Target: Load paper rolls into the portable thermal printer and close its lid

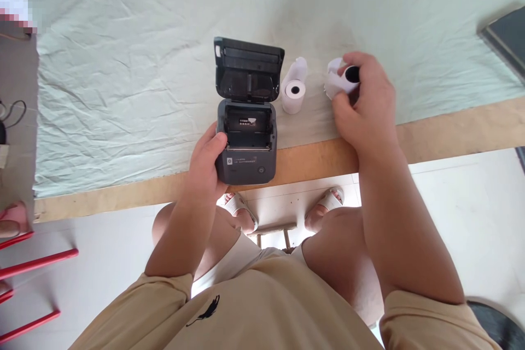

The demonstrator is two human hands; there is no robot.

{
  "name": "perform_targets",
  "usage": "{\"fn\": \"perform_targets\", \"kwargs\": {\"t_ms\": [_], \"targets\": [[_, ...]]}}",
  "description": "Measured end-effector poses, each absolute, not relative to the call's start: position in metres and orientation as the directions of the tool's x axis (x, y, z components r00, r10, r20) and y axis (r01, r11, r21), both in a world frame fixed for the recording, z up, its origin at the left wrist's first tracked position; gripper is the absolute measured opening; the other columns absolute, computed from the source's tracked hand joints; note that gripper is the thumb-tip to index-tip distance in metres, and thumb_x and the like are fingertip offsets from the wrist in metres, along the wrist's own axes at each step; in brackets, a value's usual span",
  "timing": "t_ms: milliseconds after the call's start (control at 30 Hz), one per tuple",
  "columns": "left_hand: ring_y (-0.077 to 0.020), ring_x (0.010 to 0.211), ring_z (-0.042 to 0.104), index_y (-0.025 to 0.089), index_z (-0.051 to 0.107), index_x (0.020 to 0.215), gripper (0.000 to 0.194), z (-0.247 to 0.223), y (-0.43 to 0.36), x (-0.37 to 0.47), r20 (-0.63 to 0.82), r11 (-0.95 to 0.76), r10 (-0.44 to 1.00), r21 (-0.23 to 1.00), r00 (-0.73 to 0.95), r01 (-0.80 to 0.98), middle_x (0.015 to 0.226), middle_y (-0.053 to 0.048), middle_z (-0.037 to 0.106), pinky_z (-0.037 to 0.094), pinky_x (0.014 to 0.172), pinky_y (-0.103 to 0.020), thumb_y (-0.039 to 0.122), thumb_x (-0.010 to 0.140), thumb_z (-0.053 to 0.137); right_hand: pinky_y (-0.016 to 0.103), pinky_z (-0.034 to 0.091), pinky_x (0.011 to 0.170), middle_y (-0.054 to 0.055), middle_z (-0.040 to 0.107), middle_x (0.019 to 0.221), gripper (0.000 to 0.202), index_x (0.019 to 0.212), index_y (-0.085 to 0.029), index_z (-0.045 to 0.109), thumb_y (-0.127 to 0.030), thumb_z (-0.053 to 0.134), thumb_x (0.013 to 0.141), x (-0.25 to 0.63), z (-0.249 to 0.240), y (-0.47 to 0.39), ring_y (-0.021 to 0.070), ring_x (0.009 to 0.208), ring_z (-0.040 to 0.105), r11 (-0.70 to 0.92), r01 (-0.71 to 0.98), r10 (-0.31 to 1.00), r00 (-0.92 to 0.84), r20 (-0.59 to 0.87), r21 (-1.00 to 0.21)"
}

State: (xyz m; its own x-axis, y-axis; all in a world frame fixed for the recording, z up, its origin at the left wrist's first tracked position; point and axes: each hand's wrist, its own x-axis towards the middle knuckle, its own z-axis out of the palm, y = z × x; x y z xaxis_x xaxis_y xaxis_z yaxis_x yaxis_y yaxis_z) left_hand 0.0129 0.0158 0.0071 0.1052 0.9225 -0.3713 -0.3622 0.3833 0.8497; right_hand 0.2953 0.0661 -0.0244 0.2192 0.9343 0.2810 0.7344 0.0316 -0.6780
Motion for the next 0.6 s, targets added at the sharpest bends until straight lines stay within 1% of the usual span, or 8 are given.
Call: {"fn": "perform_targets", "kwargs": {"t_ms": [67, 167, 233, 367, 400, 467, 533, 600], "targets": [[-0.035, 0.129, 0.083, 0.025, 0.077, 0.122, 0.053, 0.007, 0.016, 0.012, -0.373, 0.384, 0.922, 0.852, 0.1, -0.356, 0.12, -0.007, 0.089, 0.073, 0.098, -0.043, 0.061, 0.086, 0.092, 0.05, 0.059, 0.095, 0.018, 0.067, 0.132, 0.053, 0.138, -0.026, 0.07, -0.019, 0.077, 0.086, 0.295, -0.025, 0.065, 0.0326, 0.111, 0.07, 0.036, 0.765, 0.926, 0.216, 0.309, -0.643], [-0.0345, 0.13, 0.083, 0.025, 0.077, 0.125, 0.053, 0.007, 0.015, 0.012, -0.374, 0.383, 0.922, 0.855, 0.096, -0.348, 0.122, -0.007, 0.089, 0.074, 0.097, -0.042, 0.06, 0.088, 0.09, 0.046, 0.06, 0.091, 0.014, 0.072, 0.128, 0.067, 0.151, -0.03, 0.062, -0.015, 0.071, 0.087, 0.294, -0.024, 0.063, 0.0275, 0.102, 0.071, 0.051, 0.736, 0.914, 0.238, 0.329, -0.675], [-0.0344, 0.129, 0.083, 0.025, 0.076, 0.127, 0.054, 0.007, 0.014, 0.011, -0.376, 0.384, 0.922, 0.856, 0.093, -0.347, 0.122, -0.007, 0.089, 0.074, 0.097, -0.042, 0.06, 0.088, 0.09, 0.045, 0.06, 0.092, 0.013, 0.075, 0.129, 0.07, 0.153, -0.032, 0.061, -0.012, 0.066, 0.086, 0.294, -0.023, 0.063, 0.0258, 0.101, 0.072, 0.092, 0.725, 0.917, 0.205, 0.341, -0.683], [-0.0347, 0.125, 0.085, 0.024, 0.077, 0.122, 0.054, 0.008, 0.014, 0.012, -0.372, 0.382, 0.923, 0.855, 0.099, -0.35, 0.118, -0.008, 0.089, 0.074, 0.096, -0.043, 0.061, 0.086, 0.092, 0.051, 0.058, 0.108, 0.016, 0.071, 0.124, 0.055, 0.134, -0.029, 0.077, -0.019, 0.08, 0.08, 0.297, -0.028, 0.066, 0.0316, 0.119, 0.069, 0.097, 0.788, 0.918, 0.165, 0.361, -0.608], [-0.0346, 0.124, 0.085, 0.024, 0.077, 0.121, 0.053, 0.009, 0.014, 0.012, -0.373, 0.384, 0.922, 0.855, 0.101, -0.349, 0.117, -0.008, 0.089, 0.074, 0.095, -0.043, 0.061, 0.086, 0.092, 0.052, 0.058, 0.109, 0.015, 0.07, 0.122, 0.055, 0.135, -0.029, 0.077, -0.02, 0.081, 0.08, 0.299, -0.03, 0.067, 0.0321, 0.118, 0.069, 0.082, 0.801, 0.918, 0.171, 0.358, -0.593], [-0.0345, 0.125, 0.085, 0.025, 0.077, 0.121, 0.052, 0.009, 0.014, 0.013, -0.381, 0.391, 0.919, 0.853, 0.099, -0.347, 0.117, -0.007, 0.089, 0.074, 0.095, -0.042, 0.061, 0.087, 0.091, 0.053, 0.059, 0.106, 0.014, 0.071, 0.122, 0.061, 0.143, -0.029, 0.071, -0.022, 0.078, 0.084, 0.302, -0.035, 0.07, 0.0313, 0.112, 0.07, 0.063, 0.802, 0.914, 0.193, 0.357, -0.594], [-0.0343, 0.126, 0.085, 0.025, 0.076, 0.121, 0.053, 0.01, 0.014, 0.013, -0.387, 0.395, 0.917, 0.849, 0.096, -0.352, 0.119, -0.007, 0.089, 0.074, 0.096, -0.042, 0.061, 0.086, 0.092, 0.054, 0.059, 0.098, 0.014, 0.07, 0.125, 0.069, 0.153, -0.029, 0.061, -0.033, 0.08, 0.086, 0.302, -0.034, 0.071, 0.031, 0.107, 0.071, 0.118, 0.758, 0.87, 0.232, 0.434, -0.641], [-0.0341, 0.126, 0.084, 0.024, 0.075, 0.123, 0.055, 0.009, 0.015, 0.013, -0.384, 0.392, 0.918, 0.844, 0.097, -0.366, 0.12, -0.007, 0.089, 0.073, 0.098, -0.042, 0.06, 0.085, 0.093, 0.054, 0.059, 0.091, 0.012, 0.068, 0.123, 0.073, 0.15, -0.029, 0.057, -0.058, 0.081, 0.086, 0.296, -0.024, 0.068, 0.0311, 0.103, 0.071, 0.259, 0.718, 0.757, 0.264, 0.597, -0.646]]}}
